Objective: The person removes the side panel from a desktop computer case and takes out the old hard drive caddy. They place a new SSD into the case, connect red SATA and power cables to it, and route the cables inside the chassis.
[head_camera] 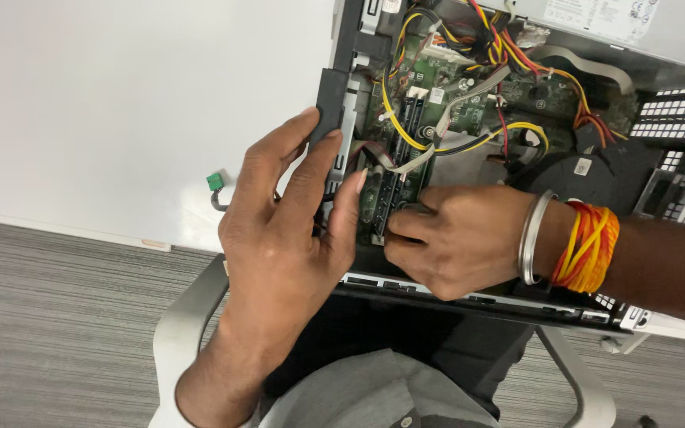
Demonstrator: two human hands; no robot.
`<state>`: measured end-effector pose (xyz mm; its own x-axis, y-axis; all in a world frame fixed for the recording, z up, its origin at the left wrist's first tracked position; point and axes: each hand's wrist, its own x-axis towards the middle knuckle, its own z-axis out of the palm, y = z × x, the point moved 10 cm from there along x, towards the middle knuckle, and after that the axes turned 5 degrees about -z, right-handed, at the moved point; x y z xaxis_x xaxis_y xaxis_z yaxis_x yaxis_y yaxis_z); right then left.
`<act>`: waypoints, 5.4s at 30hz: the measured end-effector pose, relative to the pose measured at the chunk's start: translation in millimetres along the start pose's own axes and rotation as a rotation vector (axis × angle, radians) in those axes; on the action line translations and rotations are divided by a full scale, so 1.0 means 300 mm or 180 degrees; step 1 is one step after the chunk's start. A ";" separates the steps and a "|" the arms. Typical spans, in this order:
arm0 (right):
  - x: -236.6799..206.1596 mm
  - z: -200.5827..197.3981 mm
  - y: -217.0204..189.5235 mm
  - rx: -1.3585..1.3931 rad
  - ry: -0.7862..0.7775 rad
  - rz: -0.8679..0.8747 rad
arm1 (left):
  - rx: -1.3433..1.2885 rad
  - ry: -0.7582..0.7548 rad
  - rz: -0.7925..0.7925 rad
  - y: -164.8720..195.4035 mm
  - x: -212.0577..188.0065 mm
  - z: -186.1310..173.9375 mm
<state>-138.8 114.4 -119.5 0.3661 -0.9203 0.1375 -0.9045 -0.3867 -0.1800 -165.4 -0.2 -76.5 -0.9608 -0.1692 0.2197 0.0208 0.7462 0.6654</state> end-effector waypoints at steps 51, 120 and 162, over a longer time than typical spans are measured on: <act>-1.023 0.028 -0.221 0.0848 0.2223 0.4999 | 0.2145 -0.4199 0.3266 0.400 0.052 0.616; -0.503 -0.428 0.050 0.1731 0.2977 0.3771 | -0.0220 -0.1735 0.2562 0.566 0.331 0.070; -0.544 -0.473 0.186 0.0582 0.0685 0.3169 | 0.0323 -0.2146 0.2454 0.391 0.340 0.324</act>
<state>-280.0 251.4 -13.7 -0.5928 -0.8052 0.0133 -0.7226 0.5246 -0.4503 -287.9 132.5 -45.3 -0.6522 0.7521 0.0948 0.7042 0.5550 0.4428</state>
